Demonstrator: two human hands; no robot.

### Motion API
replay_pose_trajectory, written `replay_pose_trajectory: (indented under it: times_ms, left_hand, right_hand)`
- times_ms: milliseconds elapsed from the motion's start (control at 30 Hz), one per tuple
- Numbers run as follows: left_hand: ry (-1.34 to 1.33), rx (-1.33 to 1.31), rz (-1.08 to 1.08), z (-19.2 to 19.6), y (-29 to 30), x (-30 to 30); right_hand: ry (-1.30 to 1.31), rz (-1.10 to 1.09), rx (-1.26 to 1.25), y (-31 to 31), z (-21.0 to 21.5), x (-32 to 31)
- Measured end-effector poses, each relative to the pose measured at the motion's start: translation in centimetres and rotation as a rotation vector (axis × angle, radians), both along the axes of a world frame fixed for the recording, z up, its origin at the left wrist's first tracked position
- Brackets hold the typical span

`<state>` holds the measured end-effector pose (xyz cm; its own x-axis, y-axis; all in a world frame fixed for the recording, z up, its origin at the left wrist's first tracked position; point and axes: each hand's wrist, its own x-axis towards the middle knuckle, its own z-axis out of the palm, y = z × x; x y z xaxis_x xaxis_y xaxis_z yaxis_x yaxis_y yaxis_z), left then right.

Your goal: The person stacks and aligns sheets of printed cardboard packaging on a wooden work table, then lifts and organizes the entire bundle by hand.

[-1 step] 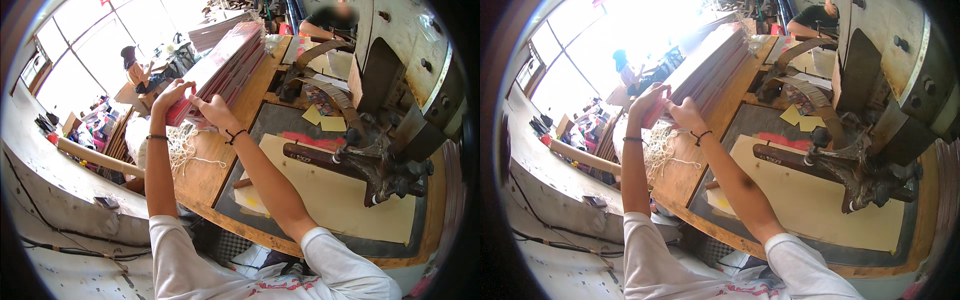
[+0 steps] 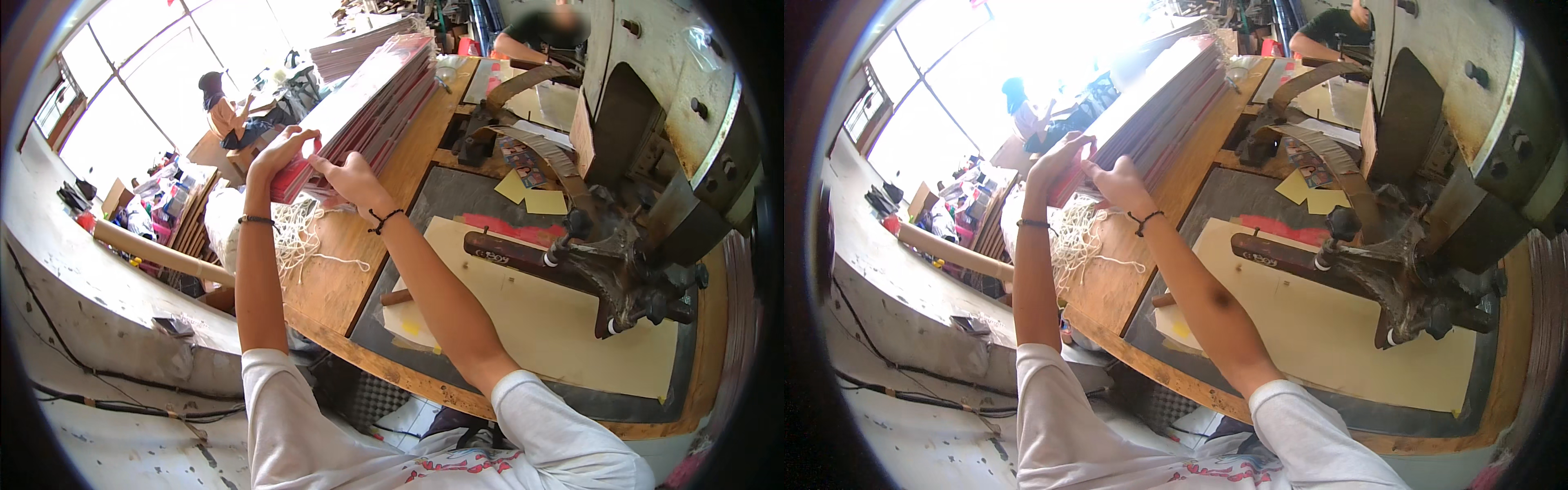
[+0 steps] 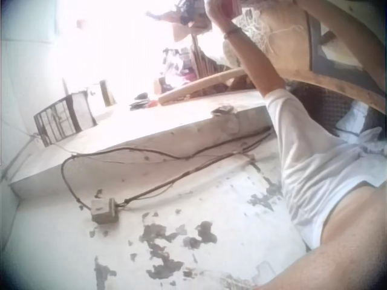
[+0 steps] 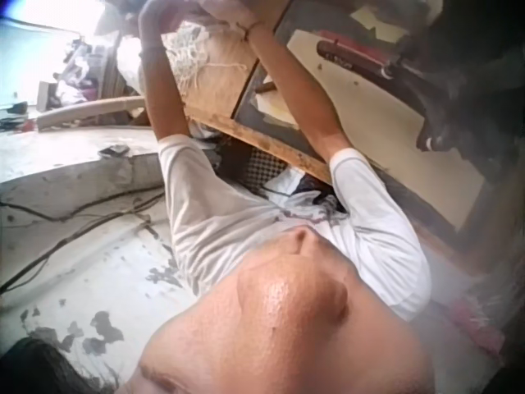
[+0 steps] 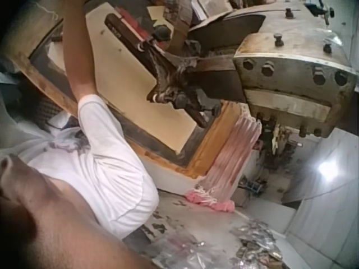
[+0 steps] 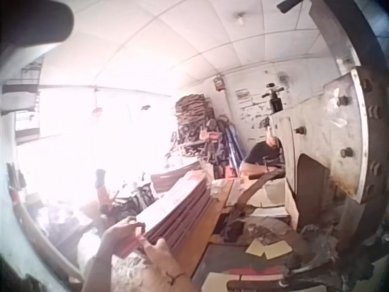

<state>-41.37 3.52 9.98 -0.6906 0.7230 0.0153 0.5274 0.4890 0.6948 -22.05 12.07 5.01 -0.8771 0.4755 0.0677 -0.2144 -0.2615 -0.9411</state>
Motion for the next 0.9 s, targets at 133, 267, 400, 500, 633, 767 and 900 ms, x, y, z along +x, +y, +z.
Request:
replay_pose_trajectory:
  times_ms: [133,267,400,500,633,767,900]
  left_hand:
    - [0.261,-0.158,-0.208,0.2,-2.4,-0.7]
    - [0.583,-0.326,-0.268,0.2,-1.3,1.2]
    - [0.446,-0.392,-0.234,1.5,-1.7,1.5]
    - [0.221,-0.388,-0.15,2.5,-1.5,2.6]
    - [0.13,-0.367,-0.078,3.2,-1.7,4.1]
    - [0.189,-0.328,-0.006,2.4,-0.9,3.1]
    - [0.161,-0.357,-0.12,1.9,-1.6,0.7]
  right_hand:
    - [-0.013,0.062,0.015,-1.7,0.7,0.4]
    - [-0.084,0.121,0.027,0.5,-0.2,0.1]
    - [-0.111,-0.102,0.147,-1.0,-0.9,-0.4]
    - [-0.1,-0.11,0.22,-0.6,-0.7,-0.5]
    - [-0.138,-0.239,0.38,-1.2,-0.4,-0.8]
    - [-0.096,-0.183,0.244,-0.4,-0.9,-1.7]
    - [-0.116,-0.118,0.095,-1.1,0.5,-1.0]
